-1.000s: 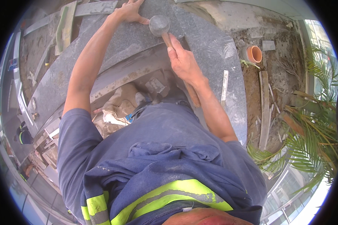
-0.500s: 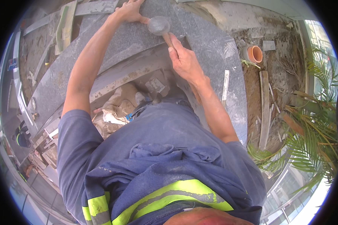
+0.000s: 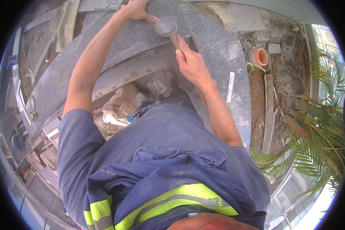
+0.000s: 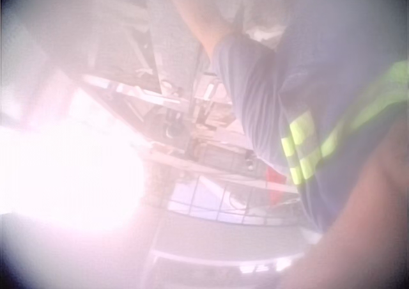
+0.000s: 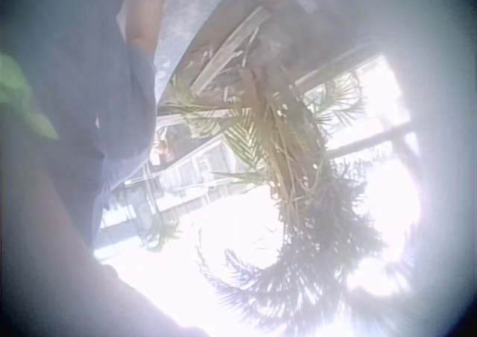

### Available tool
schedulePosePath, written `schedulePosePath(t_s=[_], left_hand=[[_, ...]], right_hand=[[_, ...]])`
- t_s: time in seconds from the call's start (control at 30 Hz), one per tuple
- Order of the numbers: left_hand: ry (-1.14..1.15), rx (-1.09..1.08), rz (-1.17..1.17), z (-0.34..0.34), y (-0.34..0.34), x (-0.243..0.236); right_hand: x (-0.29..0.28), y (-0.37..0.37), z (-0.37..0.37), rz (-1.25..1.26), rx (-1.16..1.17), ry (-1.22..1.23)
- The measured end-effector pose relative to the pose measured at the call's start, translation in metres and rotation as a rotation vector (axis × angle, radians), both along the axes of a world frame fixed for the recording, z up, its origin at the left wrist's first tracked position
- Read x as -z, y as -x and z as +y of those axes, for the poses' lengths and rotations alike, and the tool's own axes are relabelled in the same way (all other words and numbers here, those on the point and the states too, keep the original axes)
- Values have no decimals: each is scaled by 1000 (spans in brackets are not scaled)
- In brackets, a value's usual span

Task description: The person uses an angle grinder to cut and shape a large stone tile, then positions it on a curved stone structure. They tap the tile with a rubber mallet to seat it and use a chisel to adjust the fit. The person repeats cutting and fitting steps to align the tile with adjacent pieces.

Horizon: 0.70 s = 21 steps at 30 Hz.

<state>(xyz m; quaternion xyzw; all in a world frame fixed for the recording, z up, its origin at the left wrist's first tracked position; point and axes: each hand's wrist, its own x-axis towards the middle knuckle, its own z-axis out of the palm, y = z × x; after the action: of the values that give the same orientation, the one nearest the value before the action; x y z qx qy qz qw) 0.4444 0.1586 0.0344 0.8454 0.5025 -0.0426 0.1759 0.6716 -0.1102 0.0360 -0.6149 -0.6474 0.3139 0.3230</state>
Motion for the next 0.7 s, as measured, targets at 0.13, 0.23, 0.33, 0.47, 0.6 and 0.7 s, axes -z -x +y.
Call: schedulePosePath(t_s=[0.13, 0.23, 0.33, 0.47, 0.6, 0.7], left_hand=[[87, 0, 60, -1, -6, -12], [91, 30, 144, -2, -13, -16], [112, 31, 207, -16, -27, -41], [157, 39, 220, -9, -19, -33], [184, 45, 216, -7, -23, -30], [154, 36, 262, -10, -27, -36]], right_hand=[[-19, 3, 1, 0, 12, 169], [-19, 4, 0, 23, 24, 169], [-19, 3, 2, 0, 24, 182], [-24, 9, 4, 61, 6, 66], [-44, 10, 4, 137, 46, 70], [-34, 7, 4, 98, 59, 98]])
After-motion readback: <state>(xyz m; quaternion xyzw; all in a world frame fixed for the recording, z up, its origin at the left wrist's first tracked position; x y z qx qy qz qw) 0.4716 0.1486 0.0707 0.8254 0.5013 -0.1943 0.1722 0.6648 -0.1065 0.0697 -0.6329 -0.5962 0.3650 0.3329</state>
